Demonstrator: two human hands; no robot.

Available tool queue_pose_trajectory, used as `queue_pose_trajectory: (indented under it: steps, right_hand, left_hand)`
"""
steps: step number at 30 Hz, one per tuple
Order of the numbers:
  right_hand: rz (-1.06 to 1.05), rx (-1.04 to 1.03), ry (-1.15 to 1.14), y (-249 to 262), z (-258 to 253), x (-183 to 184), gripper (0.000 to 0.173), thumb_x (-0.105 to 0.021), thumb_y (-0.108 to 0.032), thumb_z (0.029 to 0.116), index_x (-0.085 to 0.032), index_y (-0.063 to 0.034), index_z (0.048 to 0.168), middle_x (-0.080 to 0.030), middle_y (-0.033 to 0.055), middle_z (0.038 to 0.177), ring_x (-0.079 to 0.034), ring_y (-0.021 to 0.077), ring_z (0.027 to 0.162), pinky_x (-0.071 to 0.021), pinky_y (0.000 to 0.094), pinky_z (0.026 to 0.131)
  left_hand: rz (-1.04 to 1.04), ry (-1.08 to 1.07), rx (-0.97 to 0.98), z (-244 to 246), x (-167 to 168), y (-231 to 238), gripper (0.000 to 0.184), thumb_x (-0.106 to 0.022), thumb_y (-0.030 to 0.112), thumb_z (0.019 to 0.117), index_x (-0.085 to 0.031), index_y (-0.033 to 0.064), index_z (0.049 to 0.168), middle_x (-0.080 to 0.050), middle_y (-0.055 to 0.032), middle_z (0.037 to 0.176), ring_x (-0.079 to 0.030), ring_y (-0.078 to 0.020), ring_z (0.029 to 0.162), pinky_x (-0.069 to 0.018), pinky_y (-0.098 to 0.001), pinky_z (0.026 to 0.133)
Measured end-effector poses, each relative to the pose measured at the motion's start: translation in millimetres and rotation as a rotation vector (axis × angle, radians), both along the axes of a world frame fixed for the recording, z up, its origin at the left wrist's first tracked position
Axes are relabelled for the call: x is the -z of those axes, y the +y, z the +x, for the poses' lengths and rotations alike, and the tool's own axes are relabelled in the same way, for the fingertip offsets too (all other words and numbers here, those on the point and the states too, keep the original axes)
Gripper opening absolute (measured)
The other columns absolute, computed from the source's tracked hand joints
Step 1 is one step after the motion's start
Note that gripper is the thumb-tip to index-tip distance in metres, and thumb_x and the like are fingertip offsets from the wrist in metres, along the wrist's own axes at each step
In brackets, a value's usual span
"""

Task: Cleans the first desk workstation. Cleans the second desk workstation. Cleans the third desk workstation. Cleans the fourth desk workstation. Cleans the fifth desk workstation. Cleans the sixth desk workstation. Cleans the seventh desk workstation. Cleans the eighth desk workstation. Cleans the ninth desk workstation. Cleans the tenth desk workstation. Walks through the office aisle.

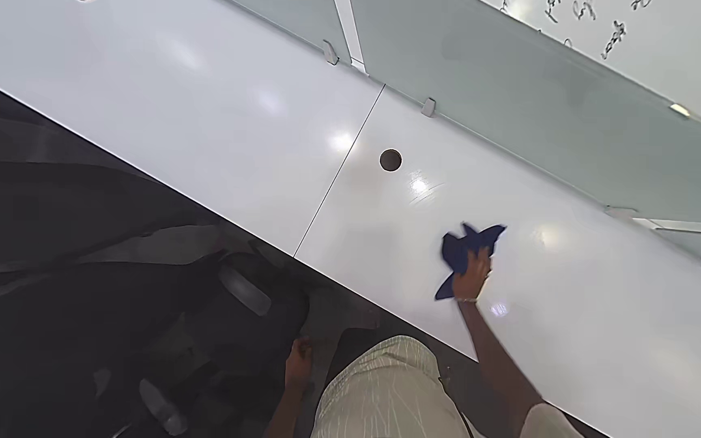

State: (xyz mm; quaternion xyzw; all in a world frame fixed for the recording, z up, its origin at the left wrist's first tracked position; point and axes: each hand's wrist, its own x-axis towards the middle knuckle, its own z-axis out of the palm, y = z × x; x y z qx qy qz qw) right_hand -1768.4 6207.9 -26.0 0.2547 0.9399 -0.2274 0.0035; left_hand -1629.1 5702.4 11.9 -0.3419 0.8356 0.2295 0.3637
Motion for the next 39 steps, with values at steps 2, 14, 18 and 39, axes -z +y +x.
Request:
queue_pose_trajectory:
  steps: [2,14,18,39]
  right_hand:
    - [-0.089,-0.213,0.041,-63,49,-2,0.056,-0.064,0.007,0.0731,-0.072,-0.0096,0.127,-0.049,0.0256,0.152,-0.038,0.0508,0.145,-0.0299,0.0693,0.116]
    - [-0.722,-0.922,-0.523,-241,91,-50,0.062,-0.058,0.008,0.0892,-0.053,-0.0105,0.148,-0.050,0.0160,0.153,-0.045,0.0354,0.142,-0.0358,0.0536,0.118]
    - [-1.133,-0.751,-0.667,-286,151,-72,0.052,-0.059,-0.008,0.1021,-0.042,0.0038,0.150,-0.051,0.0229,0.149,-0.050,0.0257,0.140,-0.0379,0.0386,0.119]
    - [-1.095,-0.059,-0.441,-267,233,-152,0.054,-0.028,-0.043,0.1120,-0.044,-0.0104,0.152,-0.055,0.0108,0.148,-0.055,0.0158,0.133,-0.0463,0.0399,0.110]
  left_hand:
    - [0.015,-0.034,-0.010,9,0,5,0.039,-0.057,0.012,0.1024,-0.053,0.0040,0.141,-0.068,-0.0225,0.120,-0.067,-0.0364,0.110,-0.0526,-0.0560,0.097]
    - [0.083,0.239,-0.230,119,-1,-10,0.038,-0.056,0.009,0.1027,-0.054,-0.0017,0.139,-0.066,-0.0236,0.126,-0.066,-0.0345,0.115,-0.0507,-0.0517,0.102]
    - [0.065,0.285,-0.361,223,8,-25,0.035,-0.056,0.009,0.1027,-0.055,-0.0013,0.136,-0.067,-0.0242,0.122,-0.067,-0.0362,0.109,-0.0517,-0.0546,0.098]
    - [0.100,0.292,-0.818,472,-16,-38,0.037,-0.056,0.021,0.1058,-0.058,0.0001,0.136,-0.066,-0.0248,0.124,-0.065,-0.0381,0.115,-0.0502,-0.0567,0.101]
